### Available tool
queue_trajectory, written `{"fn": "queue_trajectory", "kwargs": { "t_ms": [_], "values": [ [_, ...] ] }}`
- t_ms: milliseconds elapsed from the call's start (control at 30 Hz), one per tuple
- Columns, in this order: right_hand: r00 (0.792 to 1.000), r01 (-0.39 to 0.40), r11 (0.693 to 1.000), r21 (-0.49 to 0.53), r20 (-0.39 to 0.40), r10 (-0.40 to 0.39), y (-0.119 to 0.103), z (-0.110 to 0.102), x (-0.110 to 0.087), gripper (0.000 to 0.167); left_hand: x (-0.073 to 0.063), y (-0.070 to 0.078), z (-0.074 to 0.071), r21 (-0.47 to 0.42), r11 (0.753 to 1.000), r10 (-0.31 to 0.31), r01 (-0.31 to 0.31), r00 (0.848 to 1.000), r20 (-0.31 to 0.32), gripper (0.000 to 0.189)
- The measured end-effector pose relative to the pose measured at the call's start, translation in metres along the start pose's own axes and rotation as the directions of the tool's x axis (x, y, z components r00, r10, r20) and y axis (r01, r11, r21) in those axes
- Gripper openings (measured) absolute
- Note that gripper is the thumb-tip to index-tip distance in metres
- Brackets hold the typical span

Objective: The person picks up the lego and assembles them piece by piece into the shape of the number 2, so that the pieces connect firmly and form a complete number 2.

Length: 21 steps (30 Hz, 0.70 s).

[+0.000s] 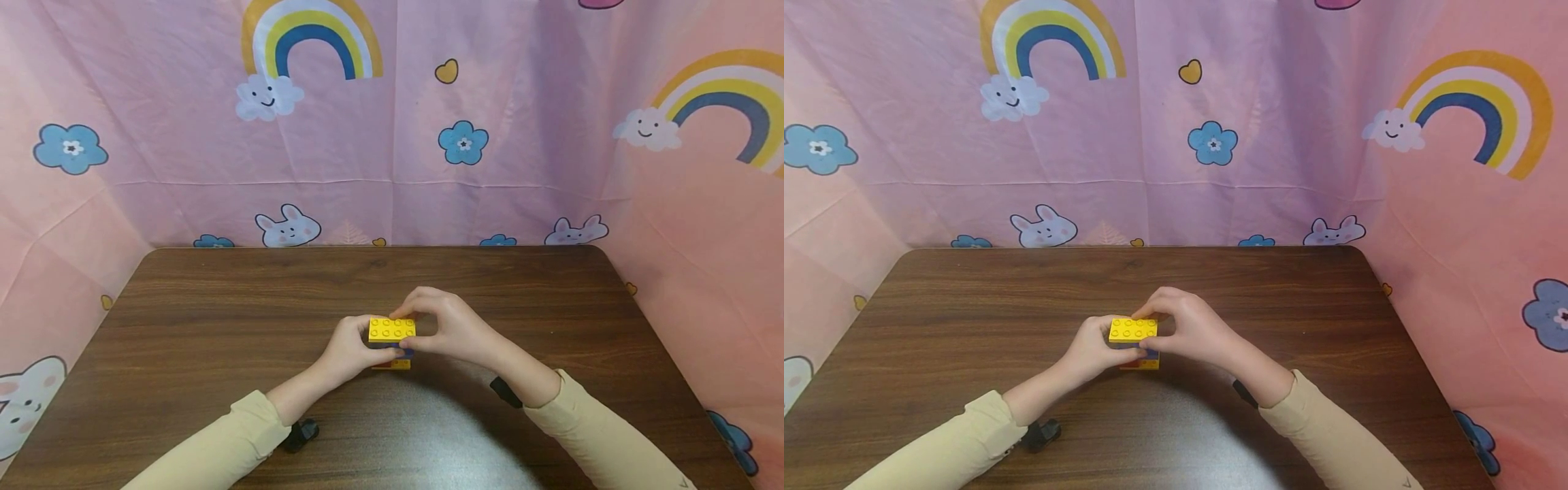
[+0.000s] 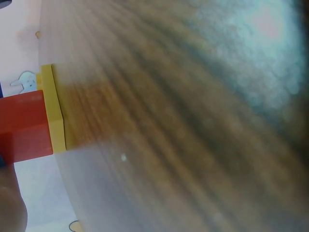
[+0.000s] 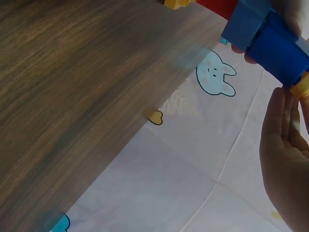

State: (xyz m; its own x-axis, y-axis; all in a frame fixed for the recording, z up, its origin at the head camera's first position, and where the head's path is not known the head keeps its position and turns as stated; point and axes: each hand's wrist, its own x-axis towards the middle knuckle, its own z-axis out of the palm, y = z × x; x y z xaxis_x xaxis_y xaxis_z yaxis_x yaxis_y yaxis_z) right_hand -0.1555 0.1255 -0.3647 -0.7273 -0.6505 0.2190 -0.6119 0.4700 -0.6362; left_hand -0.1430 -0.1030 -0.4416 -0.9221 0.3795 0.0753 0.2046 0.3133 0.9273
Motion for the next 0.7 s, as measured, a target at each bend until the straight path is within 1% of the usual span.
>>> {"fn": "queue_trajectory", "kwargs": {
  "t_ms": [133, 367, 533, 700],
  "values": [
    [1.0, 0.013, 1.0, 0.01, -0.008, -0.013, 0.0001, 0.0006, -0.0008, 0.037, 0.0, 0.0, 0.0002, -0.012, 1.0, 0.001, -0.001, 1.0, -0.003, 0.04],
    [0.999, 0.04, 0.999, -0.004, -0.014, -0.04, 0.0013, 0.0011, -0.0013, 0.037, -0.0004, -0.0001, 0.0008, -0.021, 1.0, -0.003, 0.003, 1.0, 0.003, 0.042],
    [0.999, 0.031, 0.999, 0.015, -0.019, -0.031, 0.0017, 0.0015, -0.0016, 0.038, -0.0003, -0.0001, 0.0003, -0.018, 1.0, -0.012, 0.013, 1.0, 0.006, 0.043],
    [0.999, 0.044, 0.999, 0.017, -0.032, -0.043, 0.0024, 0.0026, -0.002, 0.037, 0.0007, -0.0014, -0.0004, -0.006, 1.0, -0.013, 0.013, 1.0, 0.009, 0.043]
  ]
}}
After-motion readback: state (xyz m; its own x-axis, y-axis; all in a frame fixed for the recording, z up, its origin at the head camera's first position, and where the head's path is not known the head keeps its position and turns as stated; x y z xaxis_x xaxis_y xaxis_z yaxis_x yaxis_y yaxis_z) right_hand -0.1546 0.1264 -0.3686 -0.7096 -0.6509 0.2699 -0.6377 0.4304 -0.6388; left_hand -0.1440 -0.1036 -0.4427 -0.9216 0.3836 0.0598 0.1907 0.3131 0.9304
